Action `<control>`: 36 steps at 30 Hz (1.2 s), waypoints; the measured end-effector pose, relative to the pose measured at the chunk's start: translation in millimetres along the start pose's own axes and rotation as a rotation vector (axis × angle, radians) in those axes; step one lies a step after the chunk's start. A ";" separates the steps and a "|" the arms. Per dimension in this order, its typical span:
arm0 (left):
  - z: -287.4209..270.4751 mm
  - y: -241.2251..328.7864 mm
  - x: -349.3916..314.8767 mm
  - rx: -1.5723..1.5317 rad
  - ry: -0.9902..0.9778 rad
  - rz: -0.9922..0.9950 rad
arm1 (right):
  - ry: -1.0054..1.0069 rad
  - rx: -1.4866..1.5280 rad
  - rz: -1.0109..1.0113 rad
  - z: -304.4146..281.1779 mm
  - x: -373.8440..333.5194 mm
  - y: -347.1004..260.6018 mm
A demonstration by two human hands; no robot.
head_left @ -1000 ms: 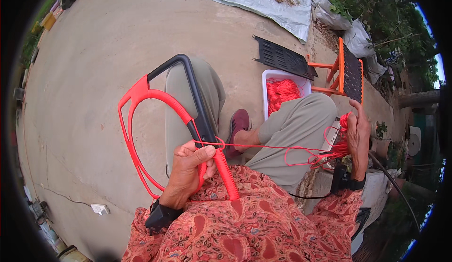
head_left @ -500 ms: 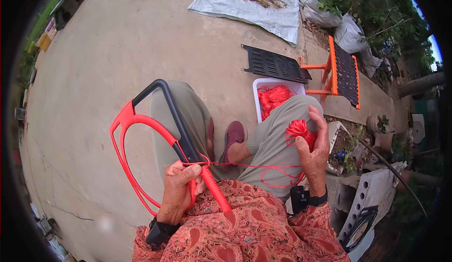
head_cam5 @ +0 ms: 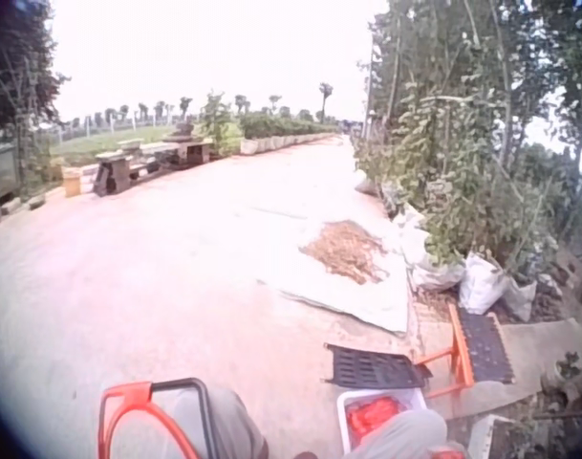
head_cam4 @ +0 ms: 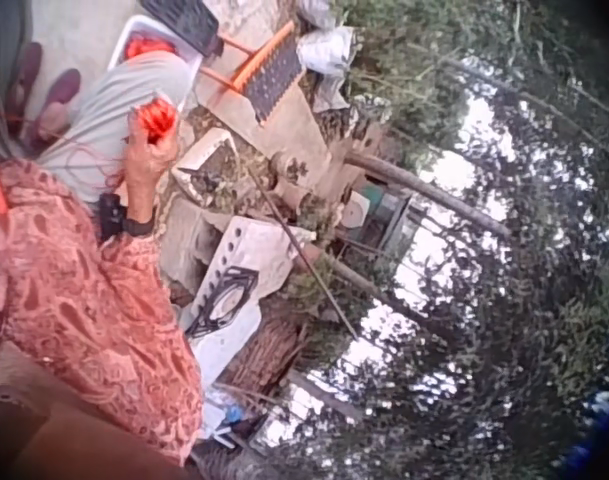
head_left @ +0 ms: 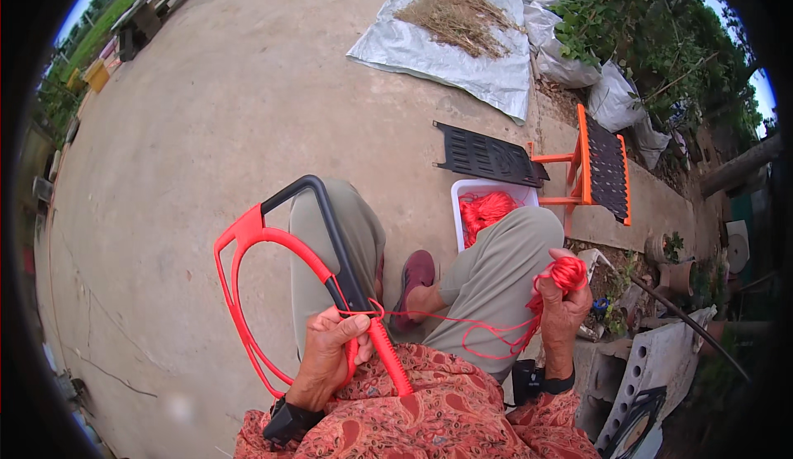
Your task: The recorder is winding a bright red rope around a black and red plastic frame while sitting outdoors.
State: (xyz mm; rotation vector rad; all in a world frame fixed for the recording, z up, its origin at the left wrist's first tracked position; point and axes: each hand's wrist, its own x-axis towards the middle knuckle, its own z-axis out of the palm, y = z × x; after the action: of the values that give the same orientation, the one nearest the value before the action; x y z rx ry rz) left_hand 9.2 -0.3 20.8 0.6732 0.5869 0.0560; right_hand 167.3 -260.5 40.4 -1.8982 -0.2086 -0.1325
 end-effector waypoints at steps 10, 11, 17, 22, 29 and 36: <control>0.2 -0.3 -1.2 -0.028 0.019 0.002 | -1.254 0.632 0.767 98.0 -13.3 -20.6; -0.5 0.4 -2.1 -0.031 0.028 0.002 | -1.261 0.632 0.774 102.8 -18.8 -11.9; -9.2 -3.0 -1.3 -0.063 0.049 -0.007 | -0.926 0.542 0.730 86.1 -25.8 -2.6; -10.8 -1.1 2.9 -0.041 -0.013 0.040 | -0.693 0.539 0.642 73.5 -20.4 6.6; -6.2 -0.3 2.3 -0.026 -0.006 0.027 | -0.926 0.763 0.630 95.4 -14.6 -21.0; -3.2 0.5 1.5 -0.001 0.022 0.031 | -1.192 0.569 0.603 117.4 -28.5 -25.4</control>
State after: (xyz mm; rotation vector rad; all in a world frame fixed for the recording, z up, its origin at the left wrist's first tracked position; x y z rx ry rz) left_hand 8.9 2.2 18.4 0.6817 0.5976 0.0926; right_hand 132.8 -143.8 19.5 -1.1819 -0.3968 1.3434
